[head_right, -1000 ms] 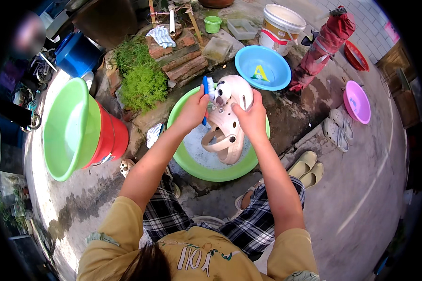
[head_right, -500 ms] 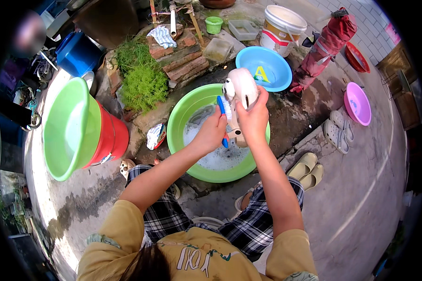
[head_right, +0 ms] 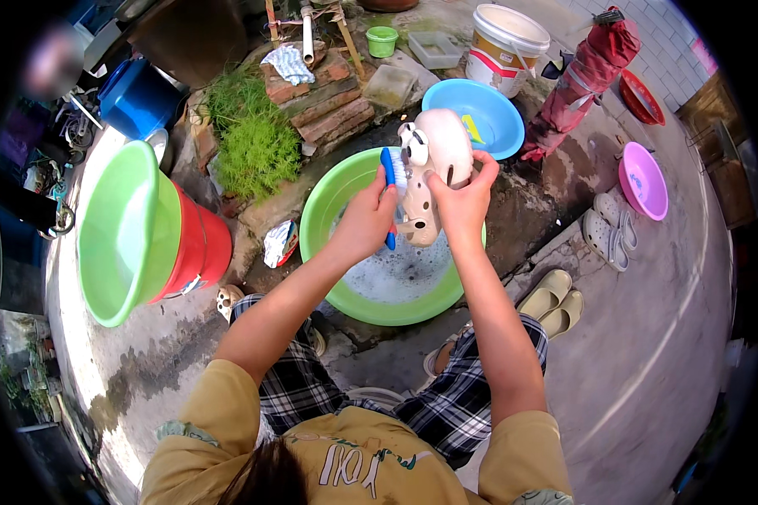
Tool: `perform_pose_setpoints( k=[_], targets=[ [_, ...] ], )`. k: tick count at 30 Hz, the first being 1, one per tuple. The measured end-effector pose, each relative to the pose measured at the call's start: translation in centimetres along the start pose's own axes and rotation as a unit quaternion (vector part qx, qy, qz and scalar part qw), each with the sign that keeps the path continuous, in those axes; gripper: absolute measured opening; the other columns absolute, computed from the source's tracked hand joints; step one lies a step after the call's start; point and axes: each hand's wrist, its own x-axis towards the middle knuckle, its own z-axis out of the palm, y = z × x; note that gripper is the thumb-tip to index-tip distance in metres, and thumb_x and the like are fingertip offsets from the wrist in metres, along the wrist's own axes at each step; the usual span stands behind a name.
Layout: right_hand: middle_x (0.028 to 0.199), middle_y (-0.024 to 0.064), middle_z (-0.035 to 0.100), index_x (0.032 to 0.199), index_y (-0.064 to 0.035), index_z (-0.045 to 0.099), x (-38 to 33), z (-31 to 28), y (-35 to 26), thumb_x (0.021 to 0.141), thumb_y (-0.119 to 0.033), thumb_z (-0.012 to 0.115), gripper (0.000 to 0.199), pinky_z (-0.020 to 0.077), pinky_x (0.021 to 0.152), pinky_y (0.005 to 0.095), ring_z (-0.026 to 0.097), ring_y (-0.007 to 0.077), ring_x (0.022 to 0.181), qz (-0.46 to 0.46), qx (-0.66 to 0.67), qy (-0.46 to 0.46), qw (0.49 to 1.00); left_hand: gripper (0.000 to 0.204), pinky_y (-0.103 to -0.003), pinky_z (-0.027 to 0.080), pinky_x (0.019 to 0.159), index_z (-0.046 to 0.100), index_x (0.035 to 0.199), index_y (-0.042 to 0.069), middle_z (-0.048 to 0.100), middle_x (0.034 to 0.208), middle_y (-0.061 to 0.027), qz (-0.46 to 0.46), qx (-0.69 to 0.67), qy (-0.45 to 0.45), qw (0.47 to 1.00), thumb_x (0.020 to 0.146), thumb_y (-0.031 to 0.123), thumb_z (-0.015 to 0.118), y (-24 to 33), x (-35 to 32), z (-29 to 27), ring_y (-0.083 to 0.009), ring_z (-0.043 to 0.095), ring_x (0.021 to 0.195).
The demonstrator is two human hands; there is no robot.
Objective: The person scrubs a pair of beige slippers with a blue and red brush in a green basin filled with soapy water. They clean the exterior and interior of the slippers, rinsing them in the basin and placing them on the ground nearby.
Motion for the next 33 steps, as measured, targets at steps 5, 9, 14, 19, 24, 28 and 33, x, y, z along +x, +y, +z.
perform_pose_setpoints(
  k=[5, 9, 14, 19, 24, 28, 33],
  targets=[
    [0.117, 0.0165, 0.048, 0.137, -0.0048, 0.015, -0.1, -0.1, -0.2, 0.068, -0.016, 0.07, 0.09, 0.049, 0.076, 0.0337, 0.055, 0.0214, 0.1, 0.134, 0.129, -0.134, 0.973, 0.057, -0.036, 0.045, 0.053, 0.018, 0.136, -0.007, 0.057, 0.067, -0.0172, 0.054, 0.142, 0.06, 0.987, 0.091, 0.02, 0.04, -2.3, 0.6, 0.4, -0.0256, 0.056, 0.053],
    [0.114, 0.0122, 0.05, 0.129, -0.0078, 0.027, 0.4, -0.5, -0.2, 0.075, -0.028, 0.068, 0.07, 0.0501, 0.074, 0.0356, 0.055, 0.022, 0.1, 0.261, 0.232, -0.086, 0.933, 0.057, -0.044, 0.044, 0.053, 0.017, 0.136, -0.007, 0.057, 0.065, -0.0218, 0.08, 0.234, 0.004, 0.969, 0.091, 0.021, 0.04, -1.8, -0.2, -0.1, -0.0353, 0.056, 0.053],
    [0.106, 0.0136, 0.051, 0.115, -0.0054, 0.032, 1.3, -1.3, 1.6, 0.072, -0.03, 0.071, 0.063, 0.05, 0.07, 0.036, 0.057, 0.0221, 0.092, 0.263, 0.222, -0.063, 0.937, 0.06, -0.047, 0.042, 0.051, 0.014, 0.136, -0.006, 0.056, 0.058, -0.0214, 0.085, 0.283, 0.001, 0.955, 0.091, 0.022, 0.04, -1.4, -0.9, 0.6, -0.0377, 0.055, 0.052],
    [0.116, 0.0146, 0.048, 0.128, -0.0098, 0.027, 0.8, -1.5, -0.3, 0.069, -0.018, 0.07, 0.074, 0.05, 0.067, 0.0348, 0.055, 0.0223, 0.097, 0.219, 0.149, -0.092, 0.96, 0.06, -0.047, 0.042, 0.05, 0.014, 0.137, -0.003, 0.057, 0.06, -0.0201, 0.092, 0.278, 0.01, 0.956, 0.09, 0.021, 0.041, -1.8, -0.7, -0.1, -0.0369, 0.056, 0.052],
    [0.115, 0.0122, 0.049, 0.127, -0.0114, 0.031, 1.2, -3.0, -1.0, 0.071, -0.013, 0.067, 0.067, 0.0518, 0.065, 0.033, 0.055, 0.0209, 0.099, 0.209, 0.151, -0.18, 0.949, 0.058, -0.047, 0.043, 0.051, 0.016, 0.139, 0.003, 0.058, 0.063, -0.018, 0.12, 0.303, -0.006, 0.945, 0.09, 0.02, 0.042, -2.0, -0.6, -0.9, -0.036, 0.056, 0.054],
    [0.111, 0.0121, 0.051, 0.122, -0.0088, 0.034, 1.3, -2.5, 0.7, 0.07, -0.012, 0.068, 0.061, 0.0504, 0.071, 0.0323, 0.055, 0.0205, 0.097, 0.212, 0.199, -0.093, 0.952, 0.055, -0.046, 0.044, 0.059, 0.019, 0.139, 0.006, 0.059, 0.076, -0.0193, 0.216, 0.302, -0.005, 0.928, 0.09, 0.015, 0.042, -2.5, -0.2, -1.0, -0.0368, 0.058, 0.066],
    [0.103, 0.0112, 0.054, 0.114, -0.005, 0.042, 1.1, -1.1, 1.8, 0.068, -0.008, 0.068, 0.053, 0.0471, 0.077, 0.0303, 0.055, 0.0194, 0.092, 0.111, 0.183, -0.014, 0.977, 0.05, -0.045, 0.043, 0.064, 0.026, 0.136, 0.004, 0.057, 0.083, -0.0229, 0.172, 0.21, 0.015, 0.962, 0.089, 0.012, 0.042, -1.1, -1.2, 0.5, -0.0384, 0.056, 0.075]
  ],
)
